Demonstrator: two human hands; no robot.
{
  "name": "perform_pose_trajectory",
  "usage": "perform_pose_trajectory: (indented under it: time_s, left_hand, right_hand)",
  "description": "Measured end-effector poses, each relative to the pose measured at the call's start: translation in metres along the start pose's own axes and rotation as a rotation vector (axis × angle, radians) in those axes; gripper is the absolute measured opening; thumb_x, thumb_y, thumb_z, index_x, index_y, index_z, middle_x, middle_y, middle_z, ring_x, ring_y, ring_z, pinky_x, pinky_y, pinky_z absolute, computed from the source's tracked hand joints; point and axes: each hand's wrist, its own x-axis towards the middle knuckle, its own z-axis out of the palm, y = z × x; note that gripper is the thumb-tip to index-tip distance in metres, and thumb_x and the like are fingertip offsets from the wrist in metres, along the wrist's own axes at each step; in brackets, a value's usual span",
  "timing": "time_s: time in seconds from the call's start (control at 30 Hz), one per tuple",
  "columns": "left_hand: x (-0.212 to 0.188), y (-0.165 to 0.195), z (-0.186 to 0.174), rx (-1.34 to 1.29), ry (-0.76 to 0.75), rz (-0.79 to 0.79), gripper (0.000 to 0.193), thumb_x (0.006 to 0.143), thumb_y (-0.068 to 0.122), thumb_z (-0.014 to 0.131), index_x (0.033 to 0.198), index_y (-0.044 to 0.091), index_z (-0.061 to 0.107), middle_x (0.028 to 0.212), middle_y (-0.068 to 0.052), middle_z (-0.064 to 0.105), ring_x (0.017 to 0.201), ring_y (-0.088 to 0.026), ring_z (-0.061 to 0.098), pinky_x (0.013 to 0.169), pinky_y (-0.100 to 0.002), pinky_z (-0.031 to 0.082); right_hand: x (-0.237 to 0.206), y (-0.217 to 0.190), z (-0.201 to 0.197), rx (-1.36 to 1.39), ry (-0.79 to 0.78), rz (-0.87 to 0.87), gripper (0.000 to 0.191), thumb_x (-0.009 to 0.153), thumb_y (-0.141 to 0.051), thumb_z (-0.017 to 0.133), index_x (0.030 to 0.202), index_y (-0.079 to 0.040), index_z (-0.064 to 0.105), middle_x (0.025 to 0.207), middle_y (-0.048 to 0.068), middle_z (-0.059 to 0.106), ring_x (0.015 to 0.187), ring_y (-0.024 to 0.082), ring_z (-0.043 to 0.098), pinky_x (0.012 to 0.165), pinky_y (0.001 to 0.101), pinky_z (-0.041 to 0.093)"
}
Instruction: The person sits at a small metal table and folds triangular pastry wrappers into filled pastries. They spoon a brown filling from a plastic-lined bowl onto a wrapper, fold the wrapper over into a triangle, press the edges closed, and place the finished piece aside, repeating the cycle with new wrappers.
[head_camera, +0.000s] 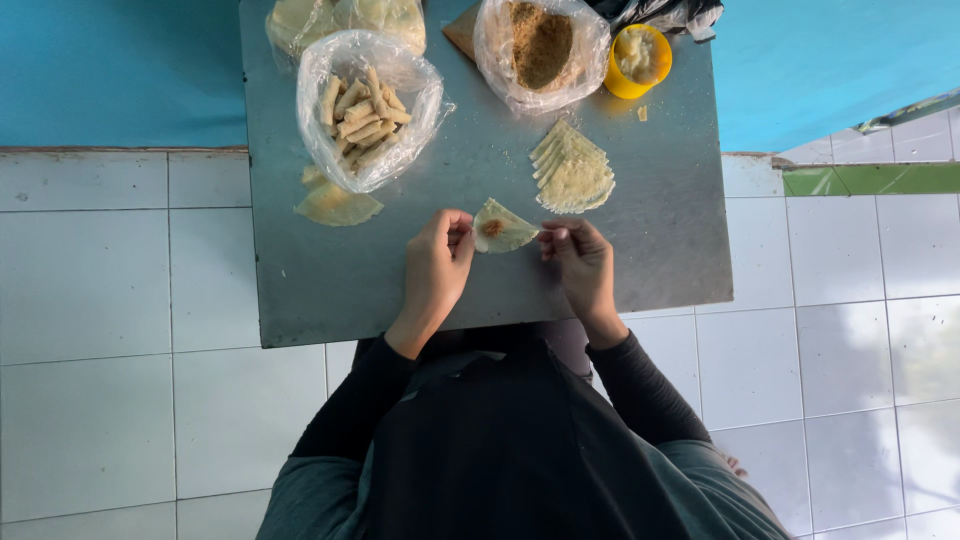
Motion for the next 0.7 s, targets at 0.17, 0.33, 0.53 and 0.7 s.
perform_pose_trajectory:
  time_s: [0.17, 0.33, 0.53, 0.7]
  left_hand:
    - [0.002, 0.001, 0.002, 0.016, 0.02, 0.009, 0.016, 0.094, 0.0, 0.069, 0.108, 0.0, 0.062, 0.097, -0.011, 0.074, 0.082, -0.021, 0.077, 0.072, -0.03, 0.061]
    - [0.0, 0.001, 0.004, 0.006, 0.027, 0.02, 0.015, 0.095, 0.001, 0.069, 0.108, 0.001, 0.062, 0.096, -0.011, 0.074, 0.082, -0.02, 0.077, 0.071, -0.03, 0.061]
    - [-0.001, 0.003, 0.007, 0.025, 0.02, -0.018, 0.008, 0.101, 0.005, 0.064, 0.108, 0.002, 0.063, 0.092, -0.01, 0.075, 0.079, -0.02, 0.077, 0.067, -0.03, 0.06]
    - [0.0, 0.007, 0.008, 0.074, 0.039, 0.091, 0.008, 0.1, 0.002, 0.063, 0.108, 0.002, 0.062, 0.096, -0.011, 0.075, 0.082, -0.023, 0.077, 0.071, -0.031, 0.06]
  right_hand:
    - [-0.013, 0.002, 0.0, -0.235, -0.083, -0.185, 0.015, 0.103, 0.002, 0.057, 0.111, -0.001, 0.07, 0.102, 0.007, 0.071, 0.086, 0.01, 0.065, 0.082, 0.0251, 0.057]
    - [-0.022, -0.01, -0.013, -0.46, -0.123, -0.403, 0.014, 0.1, 0.006, 0.063, 0.108, -0.001, 0.071, 0.106, 0.01, 0.071, 0.087, 0.012, 0.068, 0.079, 0.0247, 0.057]
    - [-0.027, -0.017, -0.036, -0.482, -0.05, -0.367, 0.008, 0.104, 0.002, 0.062, 0.107, 0.0, 0.069, 0.102, 0.009, 0.071, 0.086, 0.012, 0.067, 0.079, 0.0258, 0.057]
    - [0.026, -0.031, -0.038, -0.324, 0.166, -0.417, 0.024, 0.116, -0.016, 0.047, 0.115, 0.004, 0.062, 0.101, 0.01, 0.069, 0.087, 0.013, 0.064, 0.084, 0.029, 0.055]
